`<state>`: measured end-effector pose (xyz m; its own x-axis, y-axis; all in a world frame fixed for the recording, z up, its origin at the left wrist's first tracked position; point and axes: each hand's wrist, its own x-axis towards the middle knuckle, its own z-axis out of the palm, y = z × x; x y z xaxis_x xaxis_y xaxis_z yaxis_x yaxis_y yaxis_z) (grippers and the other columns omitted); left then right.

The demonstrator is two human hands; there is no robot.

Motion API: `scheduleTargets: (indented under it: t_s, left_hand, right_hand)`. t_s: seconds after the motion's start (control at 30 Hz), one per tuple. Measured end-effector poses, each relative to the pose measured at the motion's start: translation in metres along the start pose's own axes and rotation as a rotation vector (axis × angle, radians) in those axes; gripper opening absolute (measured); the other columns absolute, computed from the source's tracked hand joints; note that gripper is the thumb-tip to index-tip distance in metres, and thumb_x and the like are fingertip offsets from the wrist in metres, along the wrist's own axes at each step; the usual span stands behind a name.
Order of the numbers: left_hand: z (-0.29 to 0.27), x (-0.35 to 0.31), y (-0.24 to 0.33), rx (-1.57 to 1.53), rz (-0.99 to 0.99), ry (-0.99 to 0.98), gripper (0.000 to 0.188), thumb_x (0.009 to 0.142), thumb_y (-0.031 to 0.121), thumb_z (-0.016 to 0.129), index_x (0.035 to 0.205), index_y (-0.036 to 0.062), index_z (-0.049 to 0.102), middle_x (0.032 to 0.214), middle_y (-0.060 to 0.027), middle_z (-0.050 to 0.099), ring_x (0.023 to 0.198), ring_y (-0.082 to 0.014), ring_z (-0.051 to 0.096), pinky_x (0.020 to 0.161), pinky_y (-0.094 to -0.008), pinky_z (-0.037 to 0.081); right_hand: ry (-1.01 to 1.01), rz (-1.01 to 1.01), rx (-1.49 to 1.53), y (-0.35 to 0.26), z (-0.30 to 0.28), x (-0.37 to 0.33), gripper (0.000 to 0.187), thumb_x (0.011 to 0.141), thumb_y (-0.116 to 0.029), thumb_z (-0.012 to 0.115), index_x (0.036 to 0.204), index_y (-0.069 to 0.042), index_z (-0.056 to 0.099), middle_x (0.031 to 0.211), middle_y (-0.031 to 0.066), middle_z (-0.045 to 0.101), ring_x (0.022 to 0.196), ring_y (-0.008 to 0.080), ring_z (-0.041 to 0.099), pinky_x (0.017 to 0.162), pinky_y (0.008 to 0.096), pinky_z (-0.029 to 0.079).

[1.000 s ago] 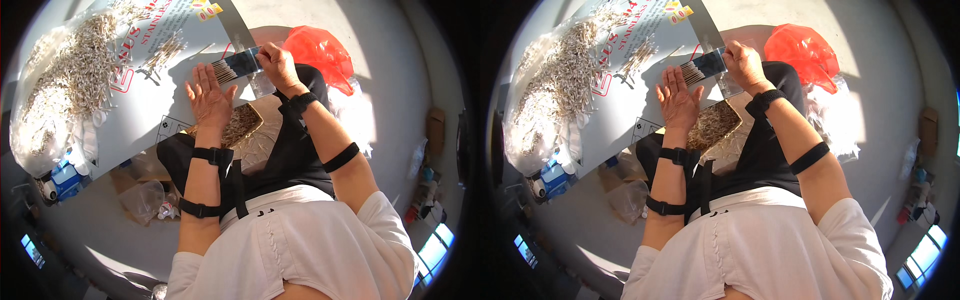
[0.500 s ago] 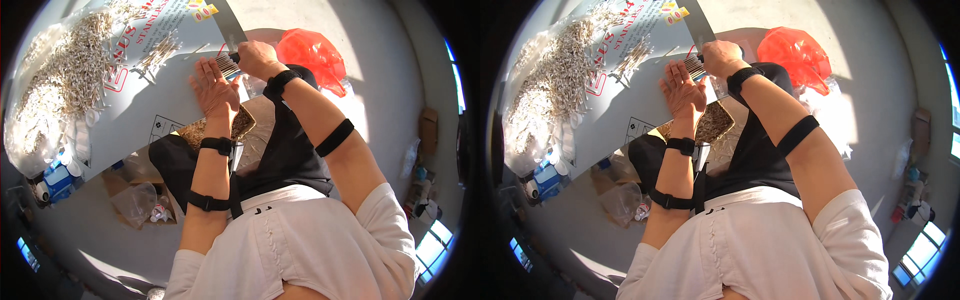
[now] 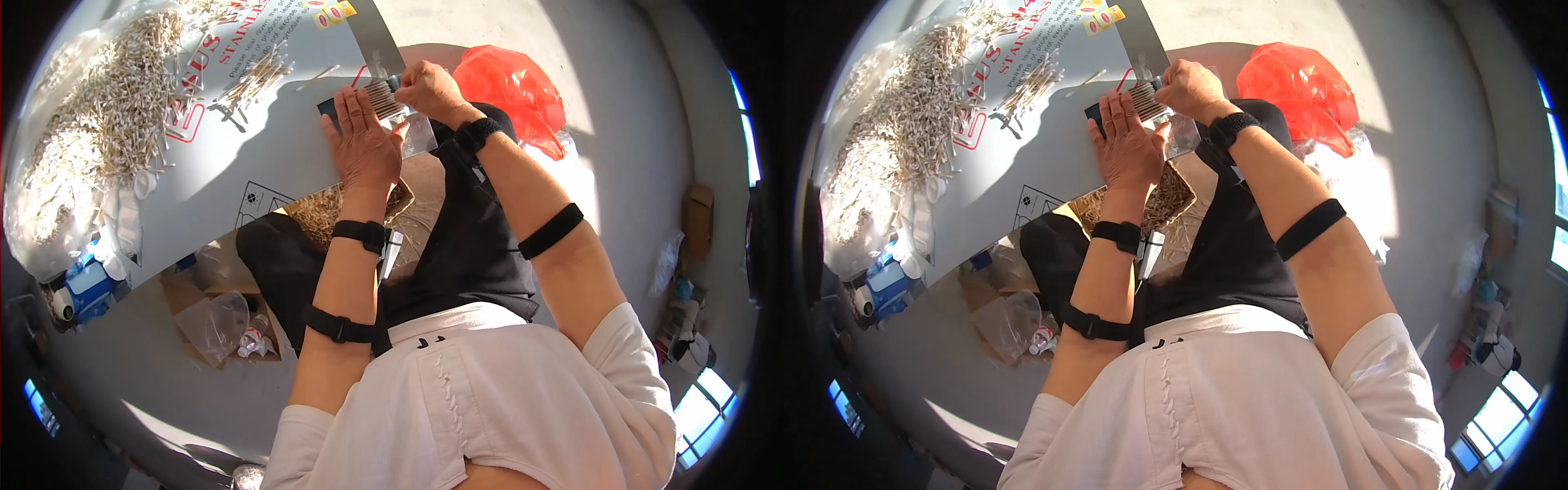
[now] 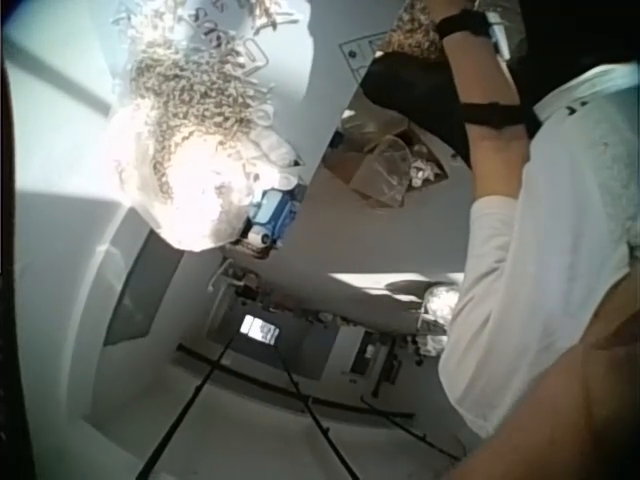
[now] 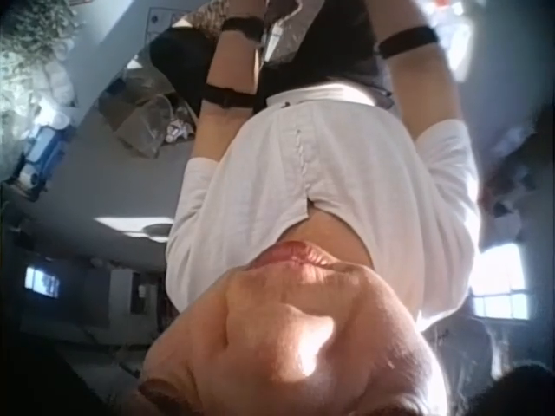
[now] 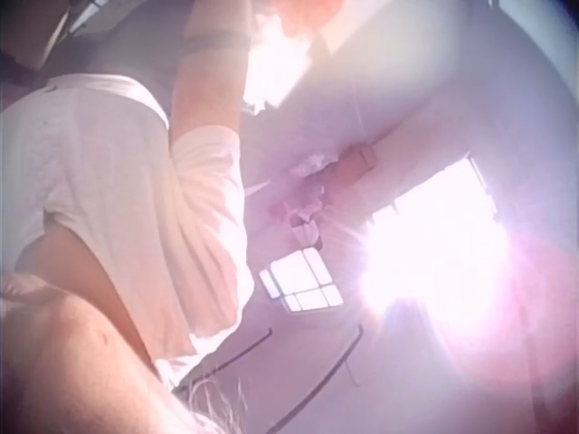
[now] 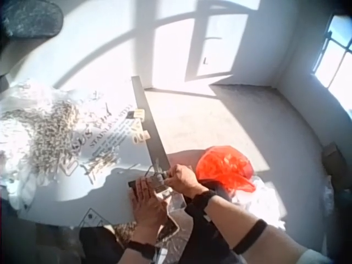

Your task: Organizing cotton swabs by aligning them into neat parallel rows on a work surface.

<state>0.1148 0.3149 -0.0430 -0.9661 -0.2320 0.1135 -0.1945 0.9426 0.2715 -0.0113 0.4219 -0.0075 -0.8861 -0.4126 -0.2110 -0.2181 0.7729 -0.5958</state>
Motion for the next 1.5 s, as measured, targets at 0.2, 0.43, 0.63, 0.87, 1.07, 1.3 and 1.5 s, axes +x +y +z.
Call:
scheduleTargets:
  t_s: [0.2,0.43,0.63,0.87,1.07,1.3,1.5]
  left_hand:
    - [0.002,0.000,0.002,-0.033,0.033,0.063,0.090,0.086,0.052,0.060,0.148,-0.0018,0.025,0.156,-0.0184,0.023,0.147,-0.0306,0.017,0.117,-0.0520,0.012]
    - [0.001,0.006,0.012,-0.065,0.078,0.029,0.088,0.087,0.050,0.060,0.148,-0.0011,0.024,0.157,-0.0178,0.022,0.148,-0.0306,0.016,0.118,-0.0510,0.011]
    - [0.007,0.013,0.019,-0.072,0.124,0.002,0.083,0.092,0.049,0.054,0.150,0.0013,0.020,0.158,-0.0187,0.019,0.148,-0.0312,0.015,0.118,-0.0518,0.010]
    - [-0.002,0.025,0.003,-0.940,-0.013,0.250,0.064,0.101,0.026,0.045,0.152,0.0006,0.015,0.158,-0.0224,0.015,0.147,-0.0355,0.015,0.119,-0.0436,0.018]
    - [0.010,0.043,0.012,-1.280,-0.150,0.271,0.066,0.104,0.036,0.041,0.151,-0.0034,0.016,0.159,-0.0201,0.015,0.148,-0.0293,0.014,0.119,-0.0407,0.014]
    - [0.008,0.047,0.030,-1.292,-0.211,0.246,0.073,0.102,0.044,0.041,0.150,-0.0048,0.015,0.158,-0.0224,0.017,0.147,-0.0301,0.017,0.119,-0.0405,0.015]
    - [0.013,0.051,0.034,-1.296,-0.186,0.221,0.075,0.102,0.047,0.041,0.150,-0.0048,0.017,0.157,-0.0234,0.017,0.146,-0.0314,0.019,0.119,-0.0413,0.016]
  right_hand:
    - [0.007,-0.019,0.007,-0.004,-0.003,-0.002,0.021,0.065,-0.025,0.067,0.074,-0.007,0.069,0.075,0.0160,0.068,0.075,0.0346,0.066,0.069,0.0397,0.054]
    - [-0.012,-0.061,-0.098,-0.013,-0.004,-0.004,0.020,0.067,-0.026,0.065,0.066,-0.006,0.067,0.072,0.0181,0.066,0.073,0.0367,0.065,0.068,0.0417,0.053]
    - [0.009,-0.112,-0.125,-0.010,-0.003,-0.004,0.020,0.072,-0.026,0.065,0.068,-0.006,0.066,0.072,0.0178,0.066,0.073,0.0367,0.065,0.067,0.0423,0.053]
    - [0.832,0.229,0.834,0.046,0.008,-0.027,0.026,0.087,-0.029,0.071,0.093,-0.004,0.066,0.082,-0.0002,0.061,0.071,0.0100,0.053,0.064,0.0253,0.044]
    - [0.232,0.461,1.725,0.044,0.036,-0.029,0.017,0.087,-0.023,0.073,0.089,-0.008,0.065,0.076,0.0000,0.064,0.057,0.0097,0.052,0.049,0.0238,0.039]
    - [0.336,0.394,1.667,0.033,0.046,-0.029,0.014,0.087,-0.019,0.074,0.085,-0.006,0.067,0.075,0.0019,0.066,0.055,0.0084,0.053,0.050,0.0240,0.042]
    - [0.359,0.386,1.684,0.033,0.051,-0.026,0.018,0.085,-0.014,0.076,0.074,-0.003,0.067,0.071,-0.0004,0.065,0.059,0.0049,0.050,0.054,0.0237,0.040]
